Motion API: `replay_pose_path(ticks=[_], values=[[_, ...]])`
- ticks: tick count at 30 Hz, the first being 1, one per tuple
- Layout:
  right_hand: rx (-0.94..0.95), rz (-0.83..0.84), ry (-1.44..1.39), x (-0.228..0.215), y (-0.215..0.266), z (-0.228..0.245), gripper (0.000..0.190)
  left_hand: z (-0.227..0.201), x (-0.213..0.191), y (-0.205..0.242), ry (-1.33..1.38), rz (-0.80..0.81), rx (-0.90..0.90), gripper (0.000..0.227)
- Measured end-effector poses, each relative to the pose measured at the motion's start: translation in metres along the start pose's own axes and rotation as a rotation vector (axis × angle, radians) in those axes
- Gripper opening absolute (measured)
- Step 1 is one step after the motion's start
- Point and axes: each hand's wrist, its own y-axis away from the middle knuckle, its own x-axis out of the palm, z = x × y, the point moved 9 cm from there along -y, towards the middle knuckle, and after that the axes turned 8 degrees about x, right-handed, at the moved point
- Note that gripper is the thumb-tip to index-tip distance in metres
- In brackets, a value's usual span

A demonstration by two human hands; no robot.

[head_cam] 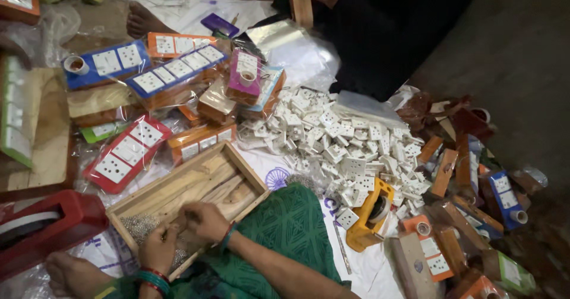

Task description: The person sits on the floor and assembles small electrical components, likely socket parts, by hand. They pick up small metal pieces from a wooden tray and attach them to white plastic components, working continuously throughout the clip.

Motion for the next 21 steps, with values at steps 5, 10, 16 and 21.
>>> replay_pose_path(ticks=[5,10,16,21], values=[[0.218,0.160,0.115,0.020,-0.004,-0.030,0.032,-0.011,-0.002,-0.009,0.120,0.024,0.061,0.033],[0.120,0.091,-0.008,0.012,-0.006,-0.036,0.027,-0.019,-0.007,-0.004,0.075,-0.147,0.056,0.026],[0.126,0.173,0.010,0.024,-0.015,-0.038,0.017,0.011,0.010,-0.010,0.137,-0.160,-0.047,0.030],[0.291,0.190,-0.212,0.016,-0.005,-0.037,0.014,0.022,0.040,-0.013,0.750,0.058,-0.158,0.035]])
